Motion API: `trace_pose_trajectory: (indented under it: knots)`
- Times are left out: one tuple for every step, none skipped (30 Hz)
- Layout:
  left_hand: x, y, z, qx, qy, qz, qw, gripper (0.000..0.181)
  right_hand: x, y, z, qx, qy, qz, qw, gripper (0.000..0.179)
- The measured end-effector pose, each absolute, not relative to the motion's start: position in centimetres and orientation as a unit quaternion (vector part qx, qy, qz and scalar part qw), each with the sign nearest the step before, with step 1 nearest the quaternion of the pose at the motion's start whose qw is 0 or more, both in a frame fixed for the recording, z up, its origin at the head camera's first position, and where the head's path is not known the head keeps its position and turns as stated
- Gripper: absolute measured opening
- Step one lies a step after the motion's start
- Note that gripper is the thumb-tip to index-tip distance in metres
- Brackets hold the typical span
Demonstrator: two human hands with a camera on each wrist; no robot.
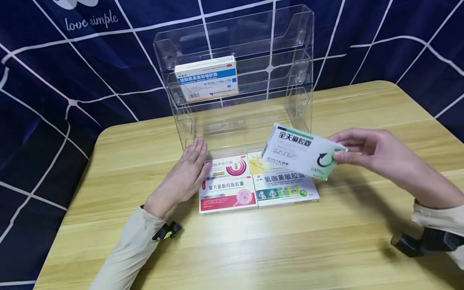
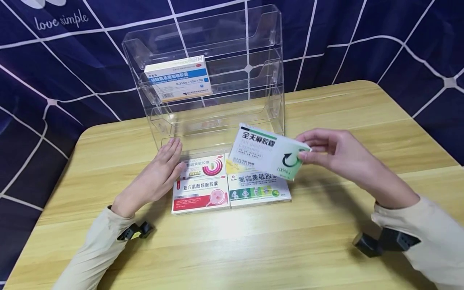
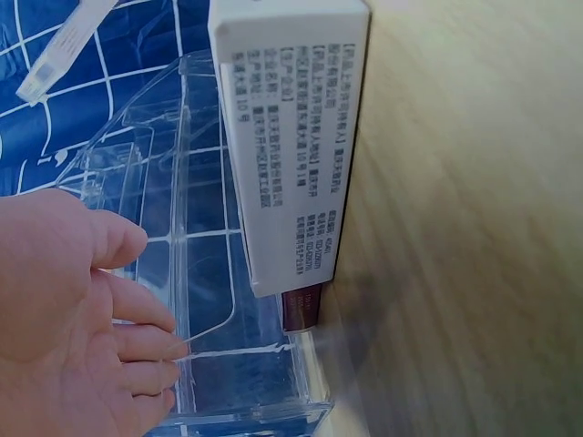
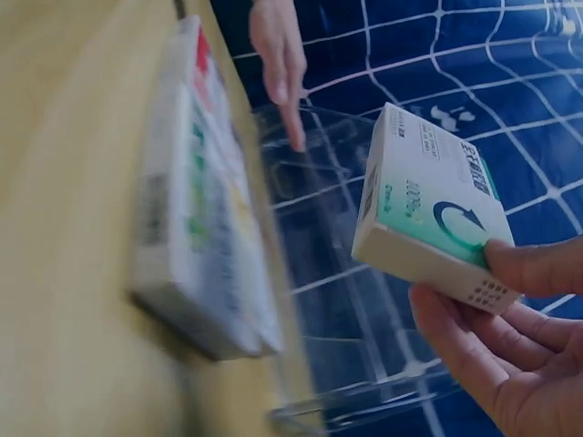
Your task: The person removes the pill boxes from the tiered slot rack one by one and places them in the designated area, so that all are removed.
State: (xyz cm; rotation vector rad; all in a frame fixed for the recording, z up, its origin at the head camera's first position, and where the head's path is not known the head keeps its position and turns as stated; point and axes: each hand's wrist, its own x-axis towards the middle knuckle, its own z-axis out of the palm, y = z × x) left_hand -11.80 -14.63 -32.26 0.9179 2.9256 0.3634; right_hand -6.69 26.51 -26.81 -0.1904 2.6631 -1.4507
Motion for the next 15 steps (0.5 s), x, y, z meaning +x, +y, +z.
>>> trace_pose_trajectory:
  knots:
    - [-11.8, -14.6, -32.2, 0.298, 0.947, 0.118, 0.027, 0.059, -6.4, 26.7, -27.3, -0.064, 0.873, -0.478, 0.063, 0.031]
    - [-11.9, -14.6, -32.3, 0.298, 0.947, 0.12, 0.028, 0.059, -6.0, 26.9, -27.8, -0.066, 0.873, -0.477, 0.073, 0.031]
    - [-11.9, -14.6, -32.3, 0.299, 0.946, 0.121, 0.028, 0.059, -5.7, 27.0, -28.3, -0.067, 0.872, -0.478, 0.083, 0.031]
    - [-11.9, -14.7, -32.3, 0.299, 0.946, 0.121, 0.028, 0.059, -5.4, 27.2, -28.8, -0.069, 0.868, -0.482, 0.092, 0.031]
    - [-11.9, -14.7, -32.2, 0.3, 0.946, 0.121, 0.029, 0.059, -5.1, 27.3, -29.3, -0.072, 0.865, -0.486, 0.1, 0.031]
    - [-11.9, -14.7, -32.3, 0.299, 0.946, 0.122, 0.03, 0.059, -4.8, 27.4, -29.8, -0.071, 0.865, -0.485, 0.105, 0.031]
    - [-11.9, -14.8, -32.3, 0.298, 0.946, 0.121, 0.03, 0.059, -4.5, 27.5, -30.3, -0.071, 0.867, -0.481, 0.11, 0.031]
    - [-11.9, -14.9, -32.3, 0.297, 0.947, 0.121, 0.029, 0.059, -4.3, 27.5, -30.8, -0.071, 0.867, -0.48, 0.113, 0.03]
    - [-11.9, -15.0, -32.3, 0.296, 0.947, 0.121, 0.029, 0.058, -4.1, 27.6, -31.3, -0.071, 0.866, -0.481, 0.116, 0.03]
    - [-11.9, -15.0, -32.3, 0.295, 0.947, 0.121, 0.028, 0.059, -3.9, 27.7, -31.7, -0.072, 0.867, -0.479, 0.119, 0.029]
    - [-11.9, -15.0, -32.3, 0.295, 0.947, 0.122, 0.028, 0.059, -3.7, 27.8, -32.1, -0.073, 0.867, -0.477, 0.121, 0.029]
    - [-11.9, -15.0, -32.4, 0.296, 0.947, 0.121, 0.027, 0.059, -3.6, 27.9, -32.5, -0.073, 0.865, -0.48, 0.128, 0.028]
    - [-12.0, -14.9, -32.4, 0.296, 0.947, 0.122, 0.026, 0.059, -3.4, 28.0, -32.8, -0.075, 0.86, -0.485, 0.137, 0.027]
    - [-12.0, -14.9, -32.4, 0.298, 0.946, 0.124, 0.026, 0.059, -3.3, 28.1, -33.1, -0.079, 0.855, -0.491, 0.147, 0.027]
    - [-12.0, -14.9, -32.4, 0.299, 0.946, 0.125, 0.026, 0.059, -3.2, 28.1, -33.4, -0.086, 0.849, -0.496, 0.158, 0.027]
